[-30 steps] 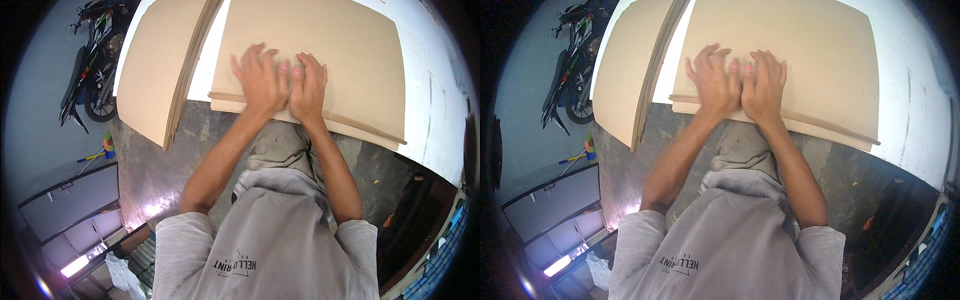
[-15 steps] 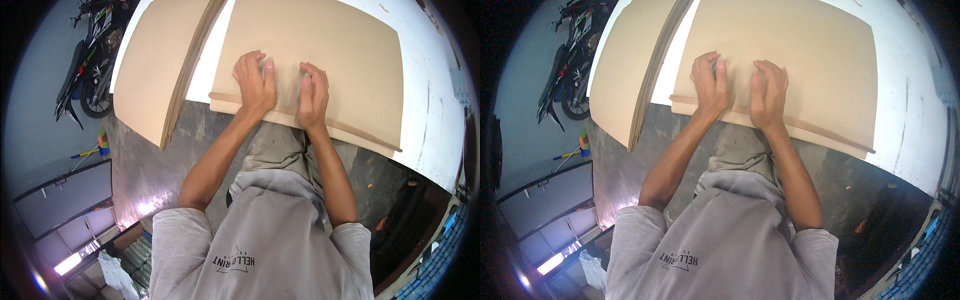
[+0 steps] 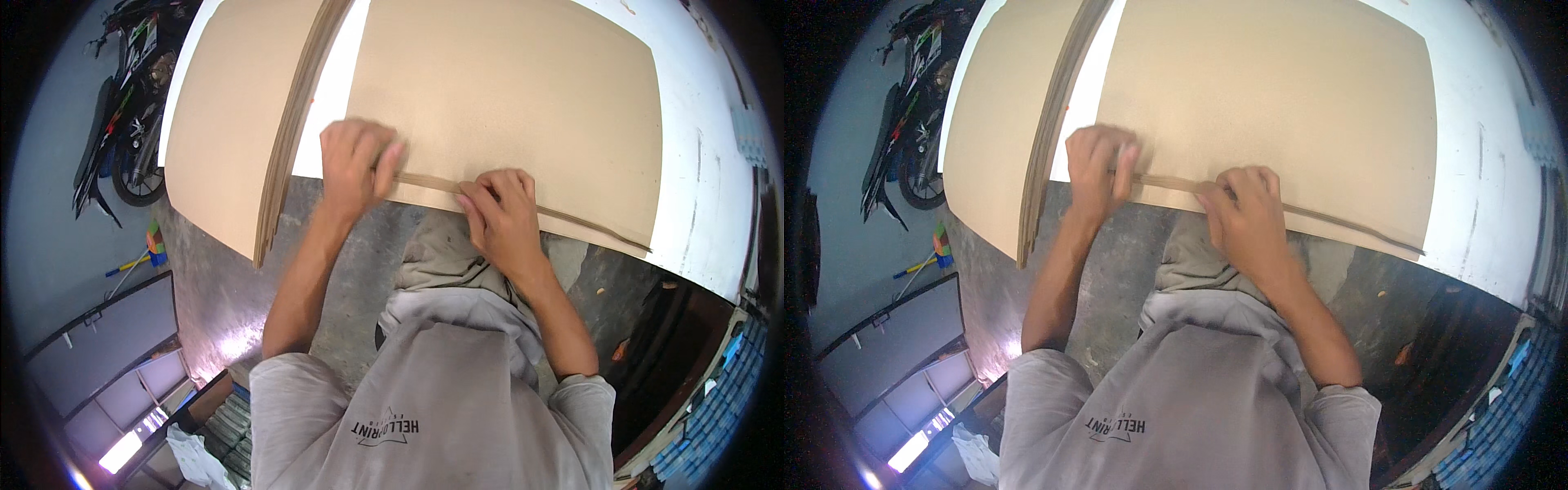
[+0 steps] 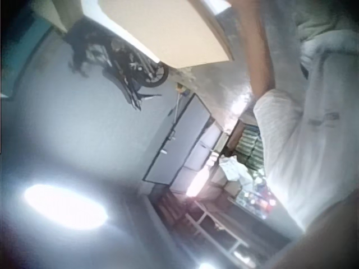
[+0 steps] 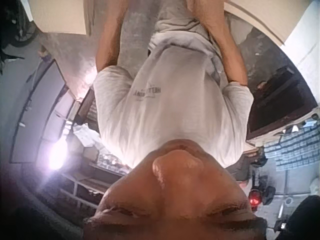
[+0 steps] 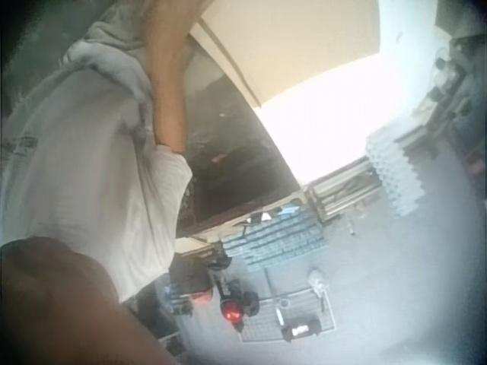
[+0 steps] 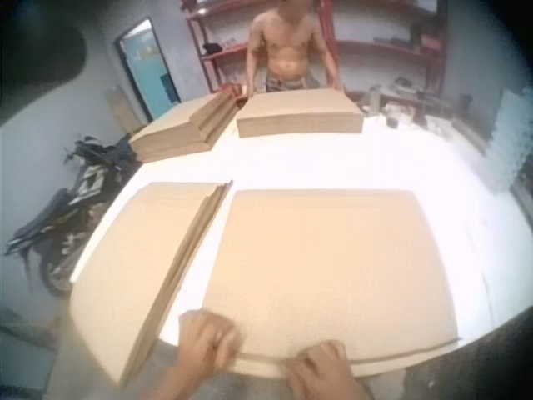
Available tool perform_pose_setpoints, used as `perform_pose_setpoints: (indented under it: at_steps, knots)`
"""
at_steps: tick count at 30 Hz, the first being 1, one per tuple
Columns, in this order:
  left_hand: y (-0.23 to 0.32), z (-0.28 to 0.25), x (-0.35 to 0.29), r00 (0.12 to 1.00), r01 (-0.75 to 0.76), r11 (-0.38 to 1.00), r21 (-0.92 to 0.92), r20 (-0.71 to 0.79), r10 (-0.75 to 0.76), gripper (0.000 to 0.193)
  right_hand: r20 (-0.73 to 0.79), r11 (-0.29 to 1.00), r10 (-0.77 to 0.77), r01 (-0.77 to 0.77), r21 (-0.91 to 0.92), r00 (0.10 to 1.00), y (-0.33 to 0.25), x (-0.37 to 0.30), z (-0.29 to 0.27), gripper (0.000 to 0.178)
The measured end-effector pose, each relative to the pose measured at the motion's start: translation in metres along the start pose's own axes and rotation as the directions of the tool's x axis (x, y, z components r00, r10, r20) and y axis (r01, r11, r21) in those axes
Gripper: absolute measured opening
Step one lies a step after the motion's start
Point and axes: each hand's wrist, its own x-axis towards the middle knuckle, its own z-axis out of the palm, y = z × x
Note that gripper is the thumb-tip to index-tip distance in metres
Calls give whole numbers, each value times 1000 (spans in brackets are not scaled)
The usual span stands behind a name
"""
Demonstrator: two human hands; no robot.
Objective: The person repeatedly folds large flat cardboard sheets in half on a white table, pressing the crease with both hands, then places each folded sheet aside. The action is repeated for multiple sheets throughout the clip.
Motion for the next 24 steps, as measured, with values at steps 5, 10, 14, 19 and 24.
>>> perform_pose_setpoints:
  at_steps: [5, 10, 14, 19, 24]
  knots:
    - [44, -11, -51, 996, 15, 1000, 9, 93, -16, 27, -89, 995, -62, 55, -79, 994, -3, -24, 11, 33]
    - [55, -7, -57, 994, 75, 997, 28, 73, -77, 32, -97, 992, -62, 51, -114, 993, -7, -29, 16, 42]
    - [46, -11, -34, 984, 82, 997, -10, 158, -79, 30, -47, 996, 3, -7, -88, 999, -8, -24, 12, 43]
    - [34, -10, -15, 970, 18, 996, -83, 244, 3, 27, -5, 994, 110, -110, -24, 994, -14, -15, 6, 39]
    - [42, -23, 6, 979, -183, 983, -5, 90, 182, 28, -79, 999, 30, -27, 30, 996, -16, 6, -10, 33]
